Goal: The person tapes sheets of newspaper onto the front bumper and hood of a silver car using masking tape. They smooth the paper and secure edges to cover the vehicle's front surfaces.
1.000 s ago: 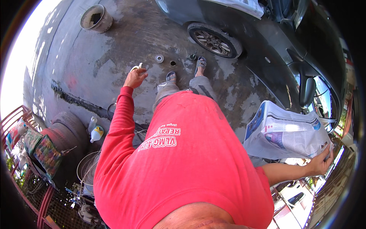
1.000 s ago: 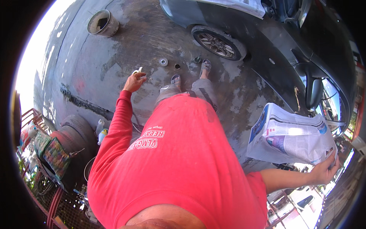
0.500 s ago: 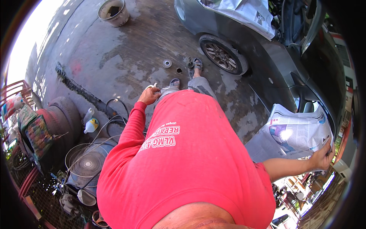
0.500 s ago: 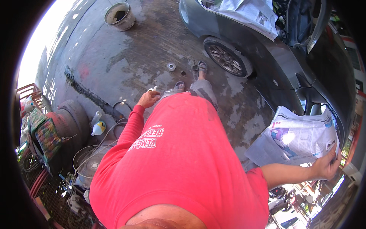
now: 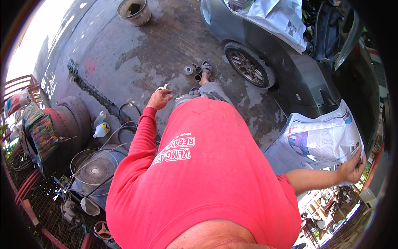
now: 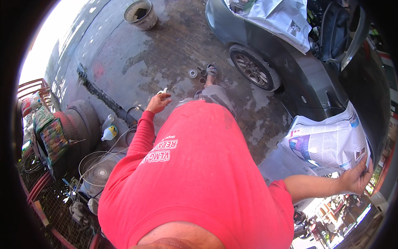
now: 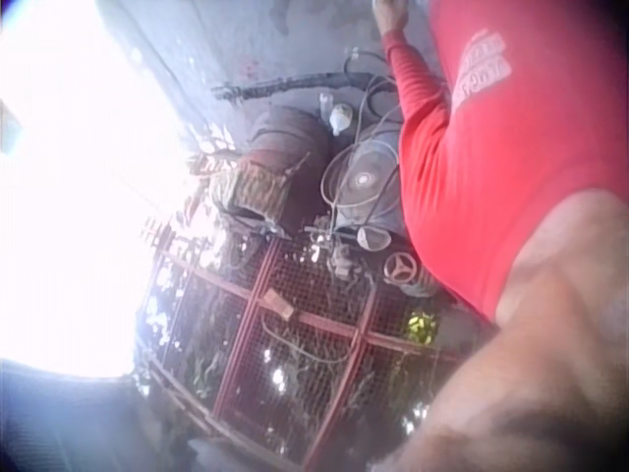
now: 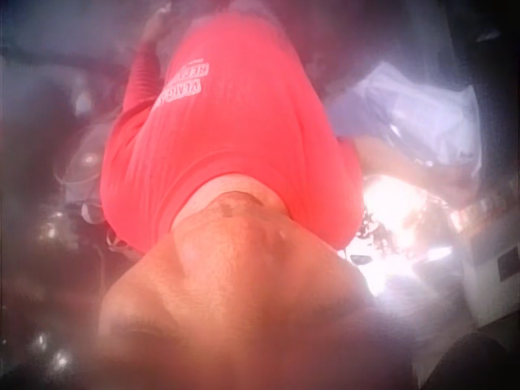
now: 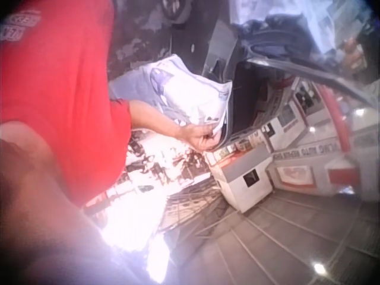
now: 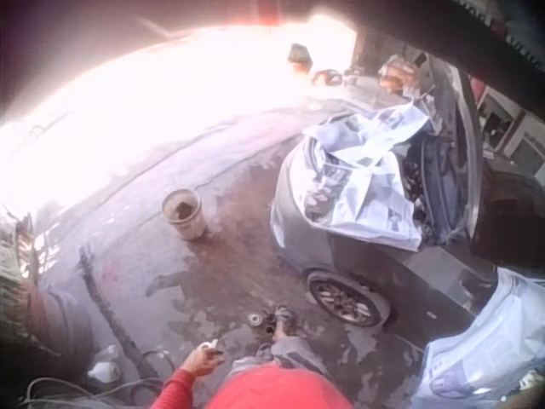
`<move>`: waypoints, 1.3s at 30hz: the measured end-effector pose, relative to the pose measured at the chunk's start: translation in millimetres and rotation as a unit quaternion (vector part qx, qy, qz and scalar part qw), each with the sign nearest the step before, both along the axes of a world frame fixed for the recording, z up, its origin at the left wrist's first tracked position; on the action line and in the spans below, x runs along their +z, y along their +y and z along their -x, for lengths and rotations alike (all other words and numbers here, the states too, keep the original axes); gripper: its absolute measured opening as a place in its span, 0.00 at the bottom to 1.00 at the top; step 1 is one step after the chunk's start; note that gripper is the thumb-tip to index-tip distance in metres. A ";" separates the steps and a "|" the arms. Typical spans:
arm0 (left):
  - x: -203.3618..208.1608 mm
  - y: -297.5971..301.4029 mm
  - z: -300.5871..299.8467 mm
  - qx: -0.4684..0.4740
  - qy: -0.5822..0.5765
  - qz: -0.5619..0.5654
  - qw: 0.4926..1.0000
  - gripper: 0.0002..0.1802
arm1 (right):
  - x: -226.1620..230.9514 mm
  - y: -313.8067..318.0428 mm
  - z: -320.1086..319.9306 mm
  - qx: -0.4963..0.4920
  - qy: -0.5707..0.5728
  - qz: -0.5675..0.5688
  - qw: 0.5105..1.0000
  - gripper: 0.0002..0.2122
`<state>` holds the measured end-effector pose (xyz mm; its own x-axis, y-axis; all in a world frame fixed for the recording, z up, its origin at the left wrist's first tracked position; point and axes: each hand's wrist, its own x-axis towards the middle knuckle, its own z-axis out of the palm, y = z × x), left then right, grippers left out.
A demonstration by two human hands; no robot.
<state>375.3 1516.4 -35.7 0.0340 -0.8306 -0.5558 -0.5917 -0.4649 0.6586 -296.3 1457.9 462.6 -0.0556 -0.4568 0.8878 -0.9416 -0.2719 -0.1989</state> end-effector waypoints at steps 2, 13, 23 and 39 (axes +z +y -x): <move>4.5 4.6 5.2 0.001 0.000 0.010 1.000 0.25 | 2.0 -1.1 0.5 0.023 0.002 -0.008 1.000 0.09; 78.2 -59.4 66.0 -0.082 0.058 0.109 0.989 0.28 | -28.8 -27.3 -106.5 0.130 -0.010 -0.235 0.963 0.07; 295.2 -157.6 283.6 -0.405 0.310 0.466 0.723 0.42 | -128.4 5.1 -196.5 0.113 -0.047 -0.364 0.923 0.09; 303.8 -102.6 312.3 -0.430 0.346 0.340 0.761 0.12 | -166.4 165.8 -55.6 0.092 -0.210 -0.643 0.730 0.15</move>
<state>63.0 1413.7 268.0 -0.7909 -0.4831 0.3757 0.1143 0.4866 0.8661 -240.8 1623.7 296.1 -0.0325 -0.9320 -0.3611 -0.6955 0.2805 -0.6615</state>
